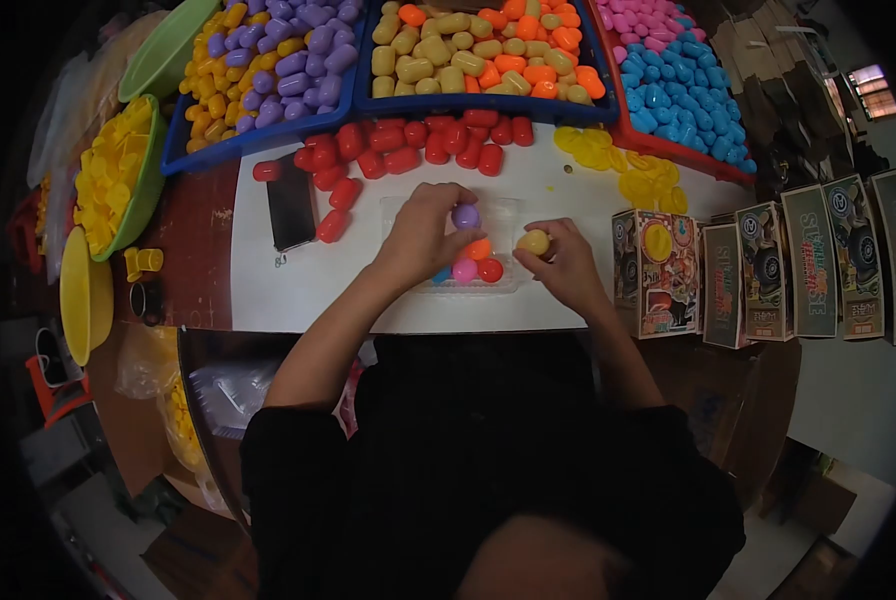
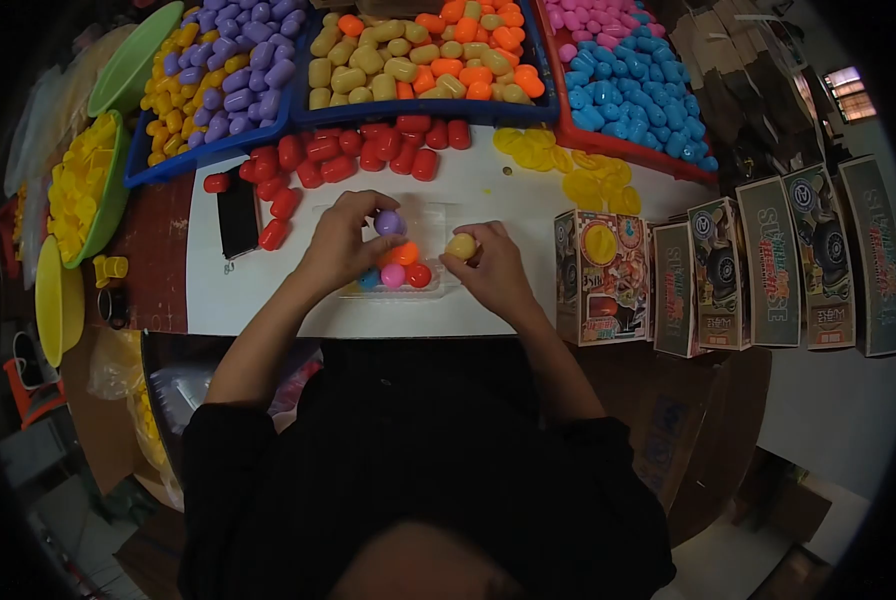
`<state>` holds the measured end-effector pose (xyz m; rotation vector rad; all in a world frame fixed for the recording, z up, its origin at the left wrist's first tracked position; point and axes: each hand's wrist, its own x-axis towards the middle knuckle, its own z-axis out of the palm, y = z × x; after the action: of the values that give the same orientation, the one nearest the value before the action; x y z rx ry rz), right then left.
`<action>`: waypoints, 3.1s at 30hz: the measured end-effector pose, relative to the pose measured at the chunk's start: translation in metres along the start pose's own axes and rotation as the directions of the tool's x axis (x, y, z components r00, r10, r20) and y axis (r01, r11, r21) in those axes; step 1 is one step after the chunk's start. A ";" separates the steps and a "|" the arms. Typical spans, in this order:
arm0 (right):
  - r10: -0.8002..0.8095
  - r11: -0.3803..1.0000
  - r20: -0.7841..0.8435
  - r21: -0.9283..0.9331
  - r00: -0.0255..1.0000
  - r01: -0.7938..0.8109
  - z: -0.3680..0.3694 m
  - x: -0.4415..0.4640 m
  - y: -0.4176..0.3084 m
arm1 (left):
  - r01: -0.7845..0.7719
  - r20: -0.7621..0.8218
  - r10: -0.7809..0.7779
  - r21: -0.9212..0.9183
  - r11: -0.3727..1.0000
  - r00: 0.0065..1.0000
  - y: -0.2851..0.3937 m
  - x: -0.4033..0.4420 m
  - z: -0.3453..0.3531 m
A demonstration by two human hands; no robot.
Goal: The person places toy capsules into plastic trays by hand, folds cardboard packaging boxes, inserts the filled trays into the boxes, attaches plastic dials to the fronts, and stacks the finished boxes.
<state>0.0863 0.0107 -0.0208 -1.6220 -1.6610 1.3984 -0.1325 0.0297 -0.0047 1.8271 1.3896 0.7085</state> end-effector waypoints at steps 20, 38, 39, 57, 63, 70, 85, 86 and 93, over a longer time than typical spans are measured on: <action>-0.678 0.718 -0.196 -0.384 0.709 0.581 -0.063 0.179 -0.152 | -0.103 -0.351 0.154 0.162 0.981 0.924 0.005 -0.010 -0.063; -0.609 0.787 -0.476 -0.462 0.635 0.408 -0.089 0.161 -0.144 | -0.195 -0.552 -0.014 -0.318 0.928 0.834 0.020 0.101 -0.094; -0.624 0.774 -0.490 -0.494 0.609 0.396 -0.082 0.139 -0.123 | -0.280 -0.548 0.090 -0.274 0.920 0.831 0.025 0.109 -0.088; -0.833 0.535 -0.397 -0.407 0.384 0.740 -0.079 -0.018 -0.006 | -0.645 -0.151 0.629 -0.118 0.755 0.763 0.050 0.038 0.024; -0.919 0.366 -0.334 -0.525 0.209 0.769 -0.091 -0.033 0.014 | -0.702 -0.368 0.600 -0.303 0.644 0.710 0.051 0.033 0.050; -0.724 0.552 0.012 -0.588 0.689 0.591 -0.107 -0.065 -0.061 | -0.700 -0.186 0.675 -0.139 0.701 0.714 0.058 0.021 0.029; -0.627 0.496 0.168 -0.667 0.760 0.556 -0.103 -0.062 -0.071 | -0.806 -0.383 0.739 -0.024 0.592 0.554 0.042 0.018 0.059; -0.627 0.497 0.167 -0.666 0.761 0.556 -0.102 -0.059 -0.069 | -0.814 -0.316 0.802 0.132 0.566 0.507 0.043 0.018 0.053; -0.629 0.776 -0.265 -0.267 0.731 0.571 -0.141 -0.064 -0.057 | -0.403 -0.573 0.200 -0.251 0.880 0.795 0.052 0.003 0.007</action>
<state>0.1923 0.0125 0.1053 -1.1366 -1.8816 0.6192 -0.0968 0.0232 0.0337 1.6275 1.1731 1.6392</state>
